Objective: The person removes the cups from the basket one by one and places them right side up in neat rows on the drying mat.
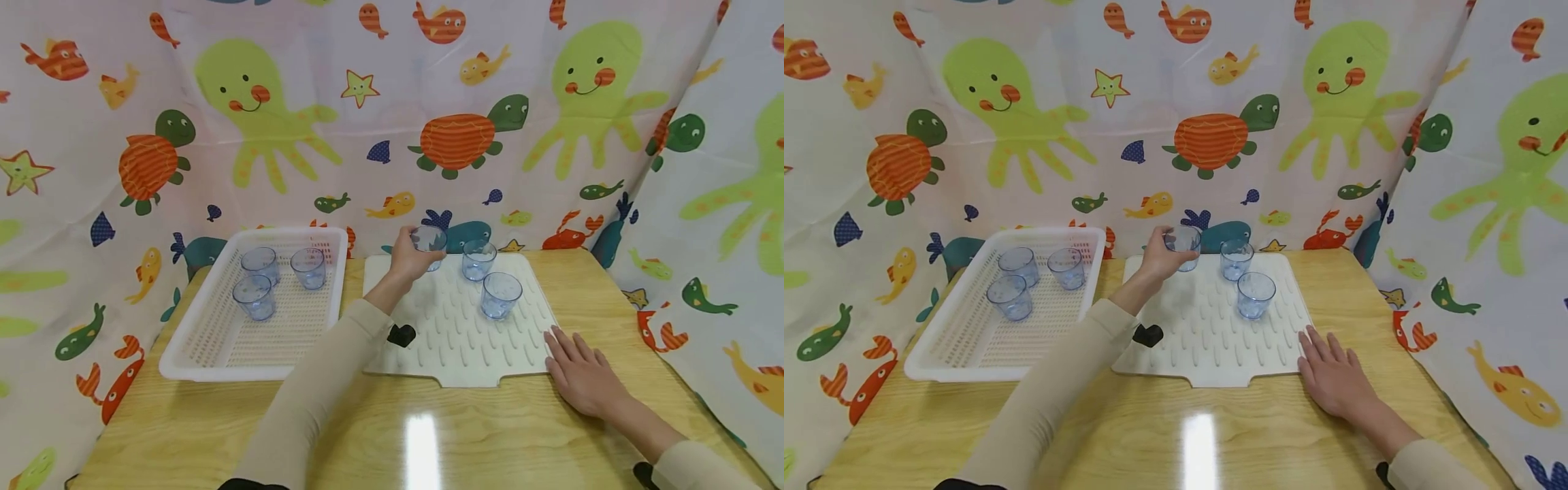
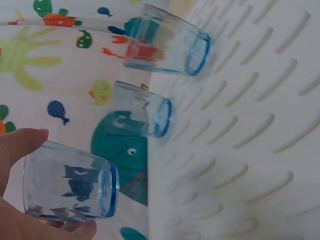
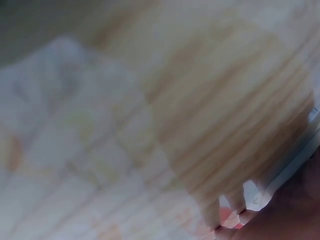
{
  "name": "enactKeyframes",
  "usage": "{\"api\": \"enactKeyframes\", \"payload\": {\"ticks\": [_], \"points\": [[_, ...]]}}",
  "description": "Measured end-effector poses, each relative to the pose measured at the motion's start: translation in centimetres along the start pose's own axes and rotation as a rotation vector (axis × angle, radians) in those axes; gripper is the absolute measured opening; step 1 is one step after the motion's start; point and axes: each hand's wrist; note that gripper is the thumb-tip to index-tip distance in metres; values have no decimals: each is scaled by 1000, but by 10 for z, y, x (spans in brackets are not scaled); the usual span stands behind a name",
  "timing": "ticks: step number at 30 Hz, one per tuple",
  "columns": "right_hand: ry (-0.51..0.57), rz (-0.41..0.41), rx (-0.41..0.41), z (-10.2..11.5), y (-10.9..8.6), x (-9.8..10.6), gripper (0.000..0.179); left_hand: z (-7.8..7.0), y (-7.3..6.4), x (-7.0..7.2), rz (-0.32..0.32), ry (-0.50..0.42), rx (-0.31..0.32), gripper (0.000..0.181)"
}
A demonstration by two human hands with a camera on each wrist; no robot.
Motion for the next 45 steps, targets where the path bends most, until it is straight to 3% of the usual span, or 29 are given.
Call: {"api": "enactKeyframes", "payload": {"ticks": [10, 18, 27, 39, 45], "points": [[-5, 2, 3, 0, -2, -2, 61, 28, 21, -15, -14, 64, -27, 79], [-8, -24, -6, 1, 6, 1, 61, 32, 35, -16, -58, 141, -80, 79], [-8, -8, -14, 2, 5, 3, 60, 43, 41, -21, -31, 158, -50, 79], [9, -66, 1, -2, 0, -2, 59, 48, 46, -28, 3, 177, -29, 82], [-9, -18, -22, 2, -1, 1, 60, 50, 47, -27, 23, 164, -4, 82]]}}
Point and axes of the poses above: each hand's wrist, its own y-axis towards the middle knuckle, its own x-axis out of the back of the hand, z = x × y, and after that the axes turned 10 degrees about x, right-handed
